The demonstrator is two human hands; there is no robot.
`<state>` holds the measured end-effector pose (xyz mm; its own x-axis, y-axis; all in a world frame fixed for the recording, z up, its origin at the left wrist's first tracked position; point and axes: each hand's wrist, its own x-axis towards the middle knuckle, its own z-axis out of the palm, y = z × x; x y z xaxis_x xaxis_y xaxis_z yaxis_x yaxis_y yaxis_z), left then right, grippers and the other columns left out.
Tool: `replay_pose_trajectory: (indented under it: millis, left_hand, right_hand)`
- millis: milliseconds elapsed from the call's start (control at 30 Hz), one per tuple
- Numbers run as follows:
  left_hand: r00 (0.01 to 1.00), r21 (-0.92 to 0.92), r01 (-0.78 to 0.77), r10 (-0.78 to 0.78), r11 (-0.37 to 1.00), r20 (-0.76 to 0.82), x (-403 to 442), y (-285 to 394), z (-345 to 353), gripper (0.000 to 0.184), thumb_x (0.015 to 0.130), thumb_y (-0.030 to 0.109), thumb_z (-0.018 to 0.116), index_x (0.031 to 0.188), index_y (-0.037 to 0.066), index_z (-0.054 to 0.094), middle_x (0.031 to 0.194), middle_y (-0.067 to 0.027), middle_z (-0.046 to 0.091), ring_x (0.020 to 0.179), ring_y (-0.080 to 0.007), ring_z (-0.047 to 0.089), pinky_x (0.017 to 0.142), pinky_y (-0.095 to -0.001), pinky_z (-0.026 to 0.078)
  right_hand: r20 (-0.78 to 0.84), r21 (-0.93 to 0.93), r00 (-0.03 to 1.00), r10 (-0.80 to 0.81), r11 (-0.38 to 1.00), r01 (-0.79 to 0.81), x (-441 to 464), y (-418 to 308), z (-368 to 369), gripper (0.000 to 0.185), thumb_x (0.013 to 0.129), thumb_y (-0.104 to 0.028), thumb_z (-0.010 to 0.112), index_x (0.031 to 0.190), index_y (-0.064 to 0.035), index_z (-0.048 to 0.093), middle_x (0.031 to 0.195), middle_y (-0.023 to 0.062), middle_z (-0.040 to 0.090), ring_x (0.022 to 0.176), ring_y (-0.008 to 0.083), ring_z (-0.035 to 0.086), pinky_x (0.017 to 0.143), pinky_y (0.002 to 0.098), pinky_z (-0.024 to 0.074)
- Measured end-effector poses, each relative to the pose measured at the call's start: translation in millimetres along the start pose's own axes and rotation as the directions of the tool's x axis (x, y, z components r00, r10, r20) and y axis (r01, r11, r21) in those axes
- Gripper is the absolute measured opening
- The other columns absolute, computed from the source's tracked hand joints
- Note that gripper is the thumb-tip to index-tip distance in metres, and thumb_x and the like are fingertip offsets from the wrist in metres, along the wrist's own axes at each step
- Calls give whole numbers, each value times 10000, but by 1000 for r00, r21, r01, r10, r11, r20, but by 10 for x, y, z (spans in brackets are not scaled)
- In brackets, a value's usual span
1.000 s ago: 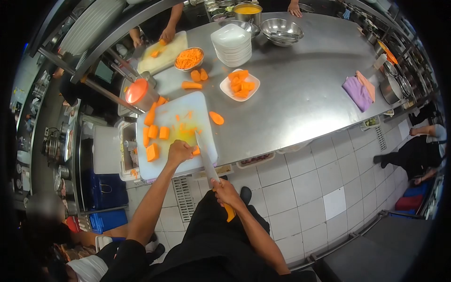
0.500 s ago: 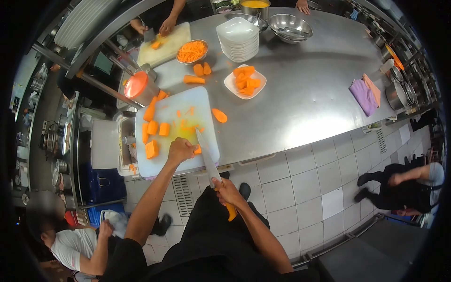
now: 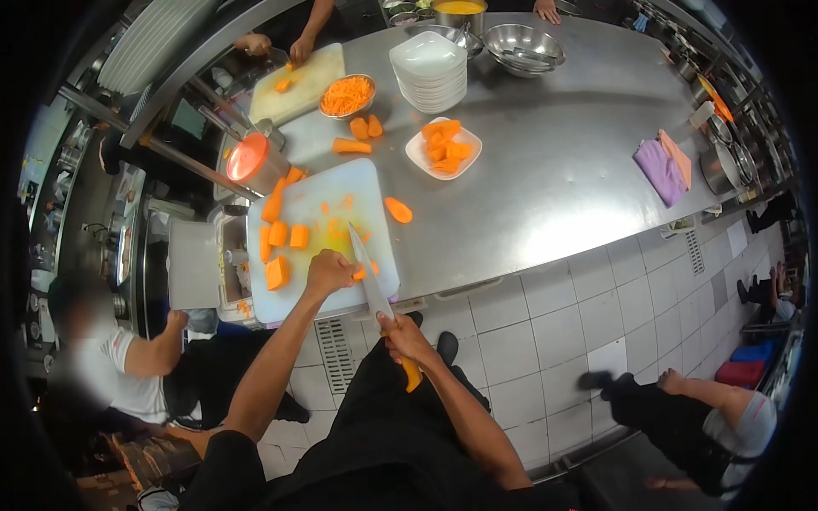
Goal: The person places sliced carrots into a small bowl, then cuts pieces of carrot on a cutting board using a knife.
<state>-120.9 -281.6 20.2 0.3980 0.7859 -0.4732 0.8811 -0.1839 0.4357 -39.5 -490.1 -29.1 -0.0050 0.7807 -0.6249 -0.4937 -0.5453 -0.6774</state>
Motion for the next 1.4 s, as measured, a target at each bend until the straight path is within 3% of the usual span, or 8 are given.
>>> replay_pose_trajectory:
  millis: [333,567,633,733,1133,1233,1400]
  left_hand:
    - [997,-10,-55,54,998,-55,-52,-31,53,322,828,298,782,654,56,660,569,-48,675,493,-124,628,587,-295,520]
    - [998,-42,-27,24,999,-57,-57,-95,84,323,828,313,782,660,58,676,568,-36,674,468,-120,598,564,-293,510]
    - [996,-115,-41,32,993,-80,-59,-129,91,328,833,328,774,658,64,687,567,-28,673,472,-113,598,562,-293,507]
    - [988,-65,-95,86,993,-126,-26,-183,135,333,840,332,764,658,63,692,572,-29,677,475,-110,598,562,-295,507]
    - [996,-81,-65,60,995,-63,-1,-182,110,329,846,336,757,675,61,699,586,-34,687,515,-119,618,610,-303,516]
    - [999,-92,-15,10,996,-53,-17,-144,93,328,846,334,754,662,68,701,584,-28,686,541,-124,629,639,-305,519]
    - [999,-75,-25,23,997,-33,-27,-133,76,330,848,330,744,636,81,701,576,-23,681,550,-141,634,657,-318,522]
  right_hand:
    - [20,138,1000,1,990,-4,82,126,63,416,1012,-479,538,899,-90,447,579,1,373,376,96,336,351,278,335]
    - [53,229,999,-5,973,-7,129,113,12,370,1038,-424,503,918,-75,466,568,-9,364,389,96,352,359,282,352]
    - [-43,57,995,-87,994,89,91,188,-79,411,1022,-468,520,903,-79,460,585,6,410,385,101,378,356,293,346]
    - [-70,-49,997,-26,999,23,-204,105,-140,416,1023,-469,515,910,-72,468,580,0,412,394,97,382,360,287,349]
    - [-146,-171,989,-2,985,-23,-452,74,34,417,1037,-420,489,886,-32,511,629,20,489,449,105,484,401,279,403]
    - [-153,-237,988,-35,971,-2,-479,66,50,410,1047,-431,457,900,-49,478,554,-21,395,410,82,410,394,270,381]
    - [-164,-292,986,-37,956,-13,-501,39,79,417,1054,-423,444,888,-43,480,565,-8,420,417,88,441,397,276,392]
